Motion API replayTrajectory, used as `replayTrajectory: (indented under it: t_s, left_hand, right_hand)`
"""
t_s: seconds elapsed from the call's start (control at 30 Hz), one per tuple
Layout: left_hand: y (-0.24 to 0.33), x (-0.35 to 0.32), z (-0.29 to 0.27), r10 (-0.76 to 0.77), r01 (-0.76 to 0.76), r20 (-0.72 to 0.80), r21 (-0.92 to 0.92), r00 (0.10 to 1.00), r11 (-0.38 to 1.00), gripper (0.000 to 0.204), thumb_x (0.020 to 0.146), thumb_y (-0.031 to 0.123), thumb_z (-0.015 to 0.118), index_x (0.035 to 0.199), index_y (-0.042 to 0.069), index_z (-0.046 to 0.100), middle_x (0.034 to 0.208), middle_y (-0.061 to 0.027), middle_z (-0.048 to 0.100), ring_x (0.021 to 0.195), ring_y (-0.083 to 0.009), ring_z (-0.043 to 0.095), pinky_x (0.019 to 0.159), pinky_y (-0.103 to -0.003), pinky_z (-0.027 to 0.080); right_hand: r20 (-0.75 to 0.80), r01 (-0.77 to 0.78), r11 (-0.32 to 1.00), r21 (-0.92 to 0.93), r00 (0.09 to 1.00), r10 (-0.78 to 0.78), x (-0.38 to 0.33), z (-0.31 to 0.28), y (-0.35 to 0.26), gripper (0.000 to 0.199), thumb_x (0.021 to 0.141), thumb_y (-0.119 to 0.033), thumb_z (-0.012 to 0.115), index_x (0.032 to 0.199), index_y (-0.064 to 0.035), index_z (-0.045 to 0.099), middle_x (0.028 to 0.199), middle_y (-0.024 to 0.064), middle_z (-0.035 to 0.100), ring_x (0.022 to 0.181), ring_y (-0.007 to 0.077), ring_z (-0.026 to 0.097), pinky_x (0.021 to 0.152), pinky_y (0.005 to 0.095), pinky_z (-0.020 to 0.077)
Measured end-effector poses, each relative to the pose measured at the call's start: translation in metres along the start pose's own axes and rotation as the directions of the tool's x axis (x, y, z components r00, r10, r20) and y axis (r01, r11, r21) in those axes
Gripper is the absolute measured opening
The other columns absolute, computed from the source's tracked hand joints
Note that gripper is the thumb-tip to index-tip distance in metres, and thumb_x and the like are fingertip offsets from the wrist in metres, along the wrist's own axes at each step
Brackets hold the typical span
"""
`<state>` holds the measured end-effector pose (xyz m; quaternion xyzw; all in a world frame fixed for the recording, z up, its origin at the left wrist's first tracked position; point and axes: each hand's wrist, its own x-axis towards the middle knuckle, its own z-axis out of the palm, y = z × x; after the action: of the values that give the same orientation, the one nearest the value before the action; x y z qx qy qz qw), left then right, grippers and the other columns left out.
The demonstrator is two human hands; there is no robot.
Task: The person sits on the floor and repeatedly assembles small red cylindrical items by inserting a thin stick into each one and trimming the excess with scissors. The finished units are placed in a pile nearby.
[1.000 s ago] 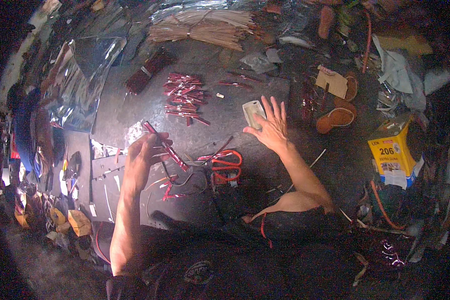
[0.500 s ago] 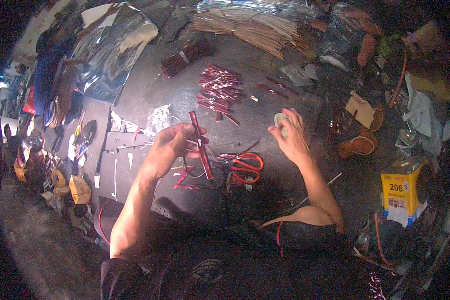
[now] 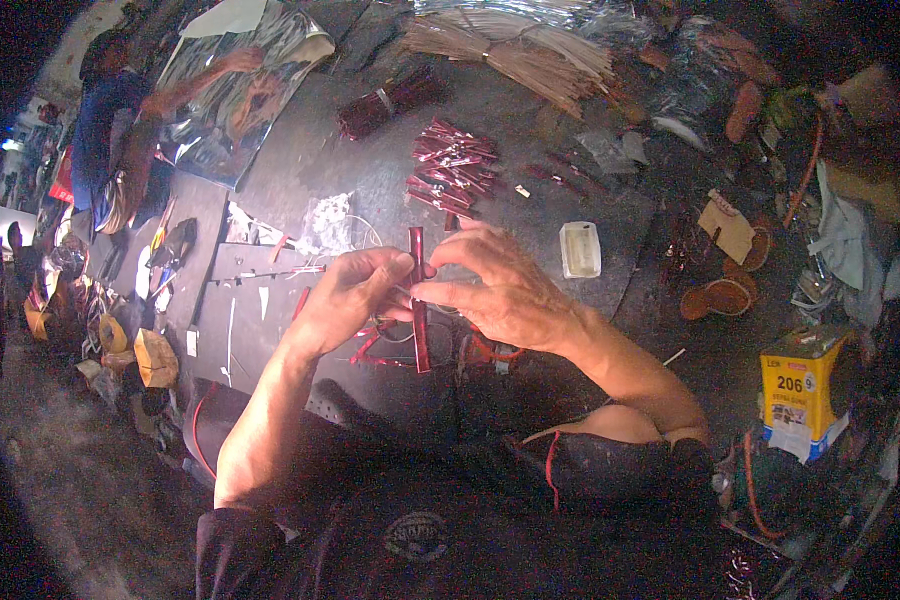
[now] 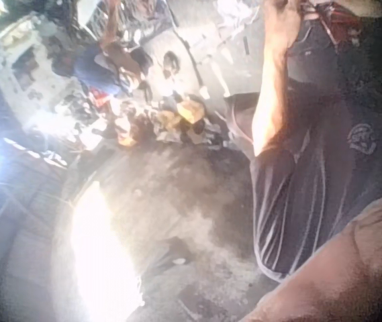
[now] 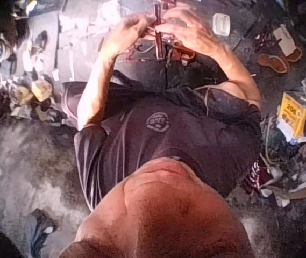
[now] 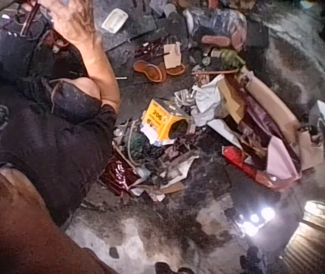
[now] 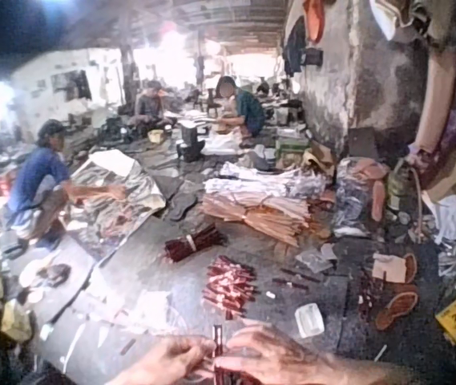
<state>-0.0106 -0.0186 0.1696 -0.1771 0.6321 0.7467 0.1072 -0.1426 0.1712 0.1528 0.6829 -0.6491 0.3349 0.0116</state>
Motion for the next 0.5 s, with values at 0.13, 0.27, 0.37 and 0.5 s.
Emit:
replayTrajectory:
  t_s: [0.13,0.27,0.37,0.5]
  left_hand:
    - [0.001,-0.003,0.002,-0.004,0.007,-0.048,0.056,0.999,0.998,0.034,0.103,0.027,0.049,0.102,-0.003,0.064,0.087,-0.0075,0.066,0.079,-0.0135,0.066,0.074,-0.028,0.059]
    - [0.002,-0.003,-0.001,0.017,-0.017,-0.025,0.024,1.0,1.0,0.033,0.103,0.026,0.048,0.102,-0.003,0.064,0.087,-0.007,0.066,0.078,-0.0128,0.066,0.073,-0.027,0.058]
    - [0.005,-0.005,0.001,0.011,-0.01,-0.028,0.034,1.0,0.999,0.033,0.103,0.026,0.048,0.102,-0.003,0.065,0.087,-0.0069,0.066,0.077,-0.0125,0.065,0.073,-0.027,0.058]
    - [0.004,-0.003,0.002,0.01,-0.01,-0.019,0.018,1.0,1.0,0.033,0.103,0.025,0.048,0.103,-0.003,0.065,0.088,-0.0072,0.067,0.078,-0.0125,0.066,0.072,-0.027,0.058]
  right_hand:
    - [0.037,0.065,0.998,-0.023,0.997,-0.064,0.0,-0.001,-0.004,0.037,0.078,-0.014,0.067,0.114,-0.0213,0.068,0.113,0.0052,0.054,0.112,0.0249,0.054,0.108,0.0489,0.0373]
    - [0.038,0.119,0.991,-0.055,0.992,-0.117,-0.003,0.0,-0.007,0.038,0.079,-0.014,0.063,0.116,-0.0207,0.067,0.112,0.0055,0.053,0.112,0.0236,0.054,0.11,0.0505,0.0355]
    - [0.035,0.127,0.99,-0.069,0.992,-0.125,-0.003,0.0,-0.009,0.038,0.079,-0.013,0.063,0.115,-0.0204,0.066,0.111,0.0052,0.053,0.112,0.0235,0.055,0.11,0.0509,0.0357]
    - [0.038,0.159,0.982,-0.104,0.987,-0.155,-0.005,0.001,-0.012,0.035,0.078,-0.014,0.066,0.112,-0.0209,0.069,0.111,0.0041,0.053,0.112,0.0231,0.054,0.109,0.0503,0.039]
